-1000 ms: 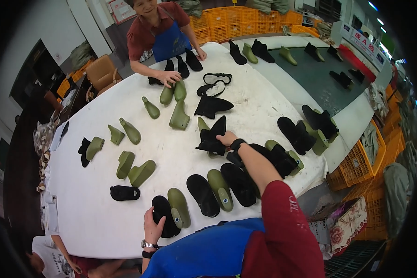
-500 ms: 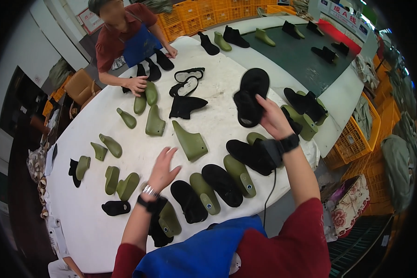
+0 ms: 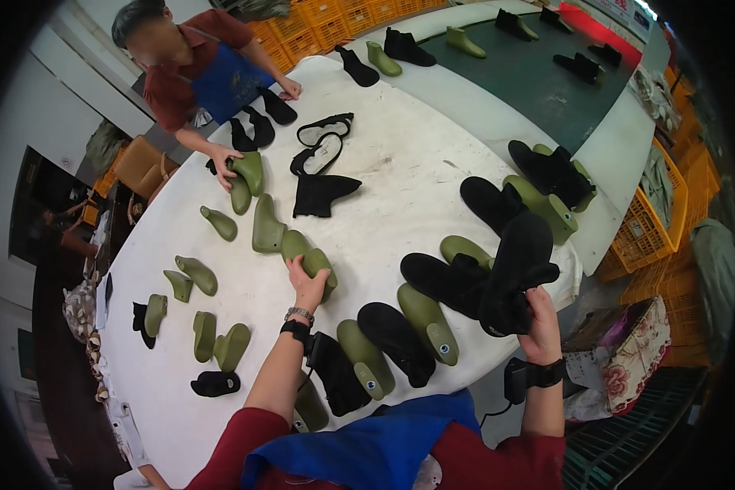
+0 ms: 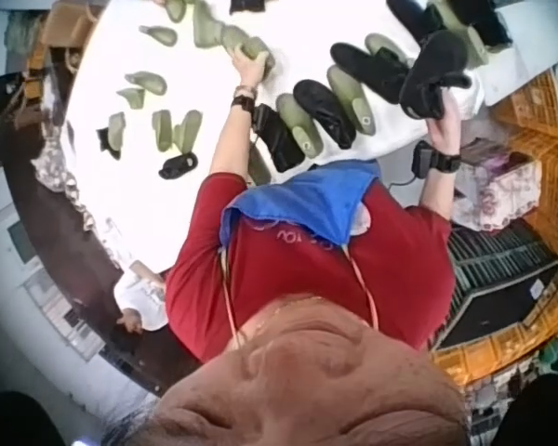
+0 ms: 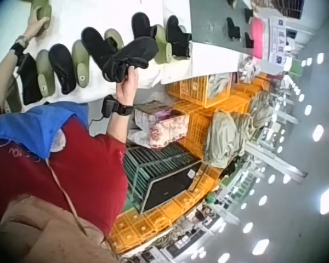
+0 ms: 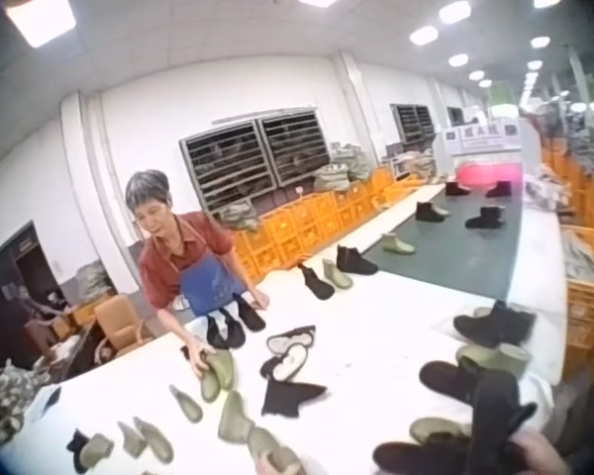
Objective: Sorting and organizing shoe lasts and uppers in a shoe manufacturing facility.
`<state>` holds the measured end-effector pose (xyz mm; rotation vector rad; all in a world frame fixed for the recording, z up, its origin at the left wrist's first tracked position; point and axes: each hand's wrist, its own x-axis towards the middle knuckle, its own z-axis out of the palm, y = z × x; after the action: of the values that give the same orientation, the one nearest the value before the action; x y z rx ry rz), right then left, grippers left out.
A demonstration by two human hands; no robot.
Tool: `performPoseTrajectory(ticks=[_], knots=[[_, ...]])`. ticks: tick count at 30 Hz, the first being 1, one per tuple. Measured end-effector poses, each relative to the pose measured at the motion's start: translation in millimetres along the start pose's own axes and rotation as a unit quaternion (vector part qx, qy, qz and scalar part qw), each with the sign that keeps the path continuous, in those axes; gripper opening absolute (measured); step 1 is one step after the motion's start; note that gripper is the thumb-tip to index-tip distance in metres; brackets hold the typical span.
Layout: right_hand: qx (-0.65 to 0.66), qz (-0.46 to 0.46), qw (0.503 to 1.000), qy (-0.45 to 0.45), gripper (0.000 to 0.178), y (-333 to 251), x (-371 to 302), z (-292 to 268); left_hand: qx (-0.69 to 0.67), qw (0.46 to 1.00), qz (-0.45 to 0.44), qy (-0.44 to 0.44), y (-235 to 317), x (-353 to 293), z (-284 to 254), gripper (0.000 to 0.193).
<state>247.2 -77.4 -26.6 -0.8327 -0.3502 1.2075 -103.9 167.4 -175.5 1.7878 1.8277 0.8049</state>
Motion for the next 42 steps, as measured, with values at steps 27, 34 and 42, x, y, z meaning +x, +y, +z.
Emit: performPoseTrajectory(ticks=[27, 34, 42], knots=[[-0.056, 0.034, 0.996, -0.067, 0.040, 30, 14, 56, -0.572, 0.726, -0.332, 0.190, -61, 128, -234, 0.075], [-0.100, 0.016, 0.989, -0.108, 0.031, 29, 4, 76, -0.501, 0.836, -0.206, -0.090, -13, 70, -190, 0.028], [-0.061, 0.117, 0.969, -0.211, 0.031, 55, -22, 116, -0.239, 0.871, 0.172, -0.393, 133, -119, -214, 0.077]])
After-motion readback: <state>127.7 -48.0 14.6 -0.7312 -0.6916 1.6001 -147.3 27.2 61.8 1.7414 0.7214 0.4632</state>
